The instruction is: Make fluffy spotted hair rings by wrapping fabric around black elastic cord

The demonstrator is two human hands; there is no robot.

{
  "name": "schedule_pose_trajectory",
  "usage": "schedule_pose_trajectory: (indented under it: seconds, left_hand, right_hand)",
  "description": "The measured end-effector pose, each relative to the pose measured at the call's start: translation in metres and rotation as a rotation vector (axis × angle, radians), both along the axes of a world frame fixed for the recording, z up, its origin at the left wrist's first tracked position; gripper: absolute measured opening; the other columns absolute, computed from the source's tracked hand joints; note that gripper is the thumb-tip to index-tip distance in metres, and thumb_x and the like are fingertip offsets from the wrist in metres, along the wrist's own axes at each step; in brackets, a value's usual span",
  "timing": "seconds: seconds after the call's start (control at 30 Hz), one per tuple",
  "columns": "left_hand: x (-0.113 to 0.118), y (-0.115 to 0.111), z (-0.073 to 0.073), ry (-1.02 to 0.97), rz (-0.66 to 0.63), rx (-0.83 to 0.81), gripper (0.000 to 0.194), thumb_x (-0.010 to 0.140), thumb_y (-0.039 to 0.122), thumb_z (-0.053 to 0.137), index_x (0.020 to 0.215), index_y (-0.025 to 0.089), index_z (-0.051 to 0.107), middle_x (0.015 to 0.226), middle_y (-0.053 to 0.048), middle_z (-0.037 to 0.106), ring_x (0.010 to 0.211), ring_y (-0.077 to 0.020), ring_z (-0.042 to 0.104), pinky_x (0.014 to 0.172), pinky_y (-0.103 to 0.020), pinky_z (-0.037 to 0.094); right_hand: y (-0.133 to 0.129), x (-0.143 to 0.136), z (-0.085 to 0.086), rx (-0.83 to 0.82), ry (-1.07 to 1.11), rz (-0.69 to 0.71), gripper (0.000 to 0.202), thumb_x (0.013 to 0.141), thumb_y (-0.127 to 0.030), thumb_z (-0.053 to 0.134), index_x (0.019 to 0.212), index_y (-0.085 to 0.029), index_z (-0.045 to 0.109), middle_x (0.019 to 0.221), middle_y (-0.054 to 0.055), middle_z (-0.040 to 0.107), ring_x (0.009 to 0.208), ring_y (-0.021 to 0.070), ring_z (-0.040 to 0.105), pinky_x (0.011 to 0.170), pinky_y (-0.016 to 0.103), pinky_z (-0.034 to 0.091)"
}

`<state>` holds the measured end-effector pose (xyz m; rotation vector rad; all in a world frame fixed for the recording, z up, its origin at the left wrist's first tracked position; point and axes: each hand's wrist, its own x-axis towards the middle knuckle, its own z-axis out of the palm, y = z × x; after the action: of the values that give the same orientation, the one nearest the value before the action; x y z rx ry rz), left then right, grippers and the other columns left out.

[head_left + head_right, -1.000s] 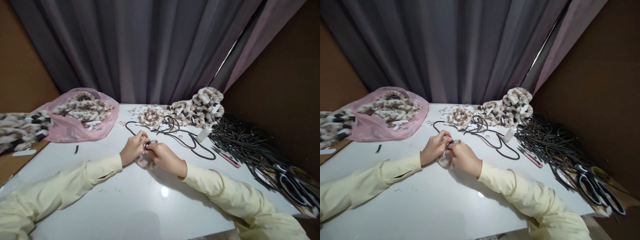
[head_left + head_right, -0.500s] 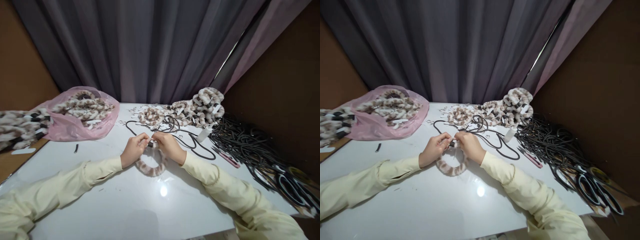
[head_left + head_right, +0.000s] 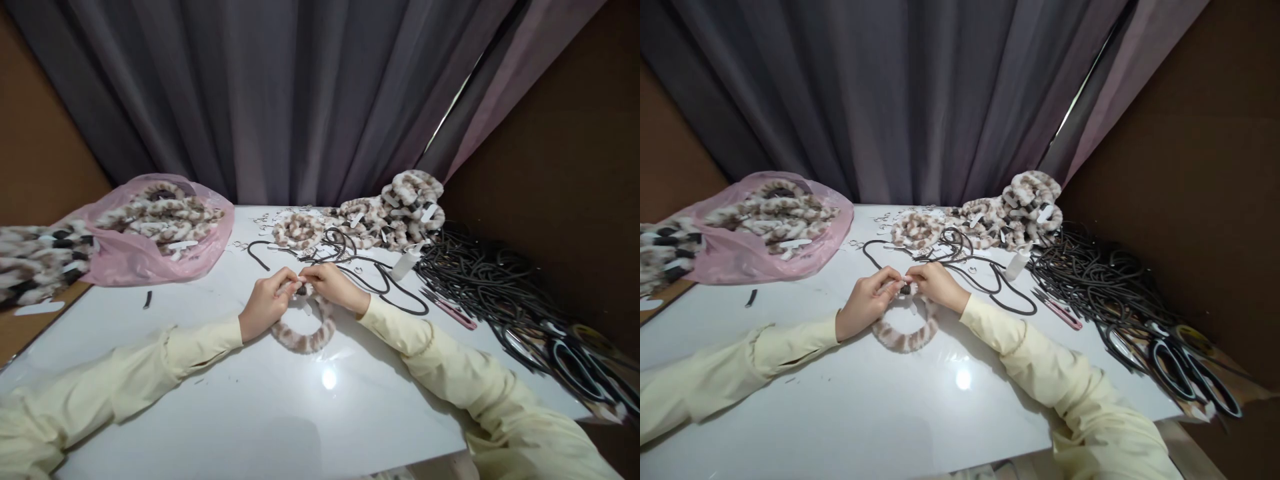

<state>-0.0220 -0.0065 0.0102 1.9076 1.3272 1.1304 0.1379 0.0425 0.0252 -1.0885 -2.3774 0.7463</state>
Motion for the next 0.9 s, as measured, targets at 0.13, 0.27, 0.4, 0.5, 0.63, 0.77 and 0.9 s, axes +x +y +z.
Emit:
schedule_pose_trajectory:
  seconds: [0.13, 0.27, 0.4, 0.5, 0.63, 0.77, 0.9]
  left_hand:
    - [-0.002, -0.002, -0.002, -0.001, -0.023, 0.016, 0.014, 0.077, 0.029, 0.049, 0.084, 0.021, 0.058, 0.06, 0.004, 0.058, 0.049, -0.0101, 0.043, 0.051, -0.019, 0.033]
    - [-0.002, -0.001, -0.002, 0.003, -0.045, 0.045, 0.013, 0.076, 0.029, 0.05, 0.07, 0.019, 0.057, 0.058, 0.003, 0.058, 0.049, -0.0098, 0.043, 0.051, -0.019, 0.033]
    - [-0.002, 0.008, -0.003, -0.086, -0.049, -0.07, 0.016, 0.076, 0.03, 0.052, 0.065, 0.019, 0.053, 0.052, 0.004, 0.052, 0.046, -0.0095, 0.043, 0.05, -0.02, 0.034]
    - [-0.003, 0.017, -0.004, -0.235, -0.044, -0.193, 0.017, 0.074, 0.032, 0.054, 0.065, 0.018, 0.05, 0.049, 0.004, 0.05, 0.046, -0.01, 0.045, 0.051, -0.021, 0.037]
    - [-0.004, 0.025, -0.006, -0.44, 0.013, -0.321, 0.02, 0.069, 0.033, 0.059, 0.064, 0.017, 0.047, 0.046, 0.005, 0.05, 0.044, -0.0093, 0.045, 0.049, -0.02, 0.035]
    - [-0.005, 0.026, -0.004, -0.624, 0.032, -0.416, 0.023, 0.065, 0.03, 0.064, 0.059, 0.016, 0.046, 0.044, 0.006, 0.049, 0.042, -0.0065, 0.04, 0.046, -0.018, 0.03]
    - [-0.004, 0.026, -0.004, -0.715, 0.042, -0.478, 0.022, 0.063, 0.026, 0.065, 0.059, 0.014, 0.047, 0.046, 0.005, 0.05, 0.044, -0.0057, 0.041, 0.047, -0.017, 0.03]
  right_hand:
    - [0.004, 0.003, 0.005, -0.146, 0.027, 0.083, 0.021, 0.083, -0.02, 0.046, 0.075, -0.011, 0.064, 0.063, -0.001, 0.059, 0.061, 0.0093, 0.051, 0.059, 0.017, 0.037]
    - [0.004, 0.001, 0.003, -0.225, 0.042, 0.069, 0.02, 0.083, -0.024, 0.047, 0.076, -0.012, 0.062, 0.065, -0.001, 0.058, 0.057, 0.0092, 0.049, 0.053, 0.018, 0.038]
    - [-0.011, -0.004, 0.003, -0.019, 0.2, -0.178, 0.019, 0.084, -0.024, 0.044, 0.097, -0.014, 0.053, 0.09, 0.004, 0.061, 0.061, 0.0096, 0.051, 0.057, 0.02, 0.039]
    - [-0.031, -0.008, 0.007, 0.216, 0.205, -0.244, 0.015, 0.085, -0.021, 0.043, 0.095, -0.017, 0.053, 0.089, 0.003, 0.063, 0.062, 0.0102, 0.052, 0.062, 0.021, 0.037]
    - [-0.051, -0.011, 0.01, 0.264, -0.161, -0.219, 0.016, 0.083, -0.021, 0.044, 0.089, -0.02, 0.058, 0.072, 0.001, 0.065, 0.06, 0.0144, 0.056, 0.056, 0.024, 0.029]
    - [-0.054, -0.015, 0.004, 0.224, -0.352, -0.169, 0.023, 0.083, -0.018, 0.04, 0.096, -0.022, 0.059, 0.08, 0.004, 0.068, 0.067, 0.0188, 0.06, 0.055, 0.026, 0.027]
    - [-0.051, -0.017, -0.002, 0.176, -0.315, -0.139, 0.025, 0.085, -0.016, 0.037, 0.104, -0.02, 0.054, 0.096, 0.006, 0.066, 0.079, 0.0189, 0.061, 0.059, 0.026, 0.03]
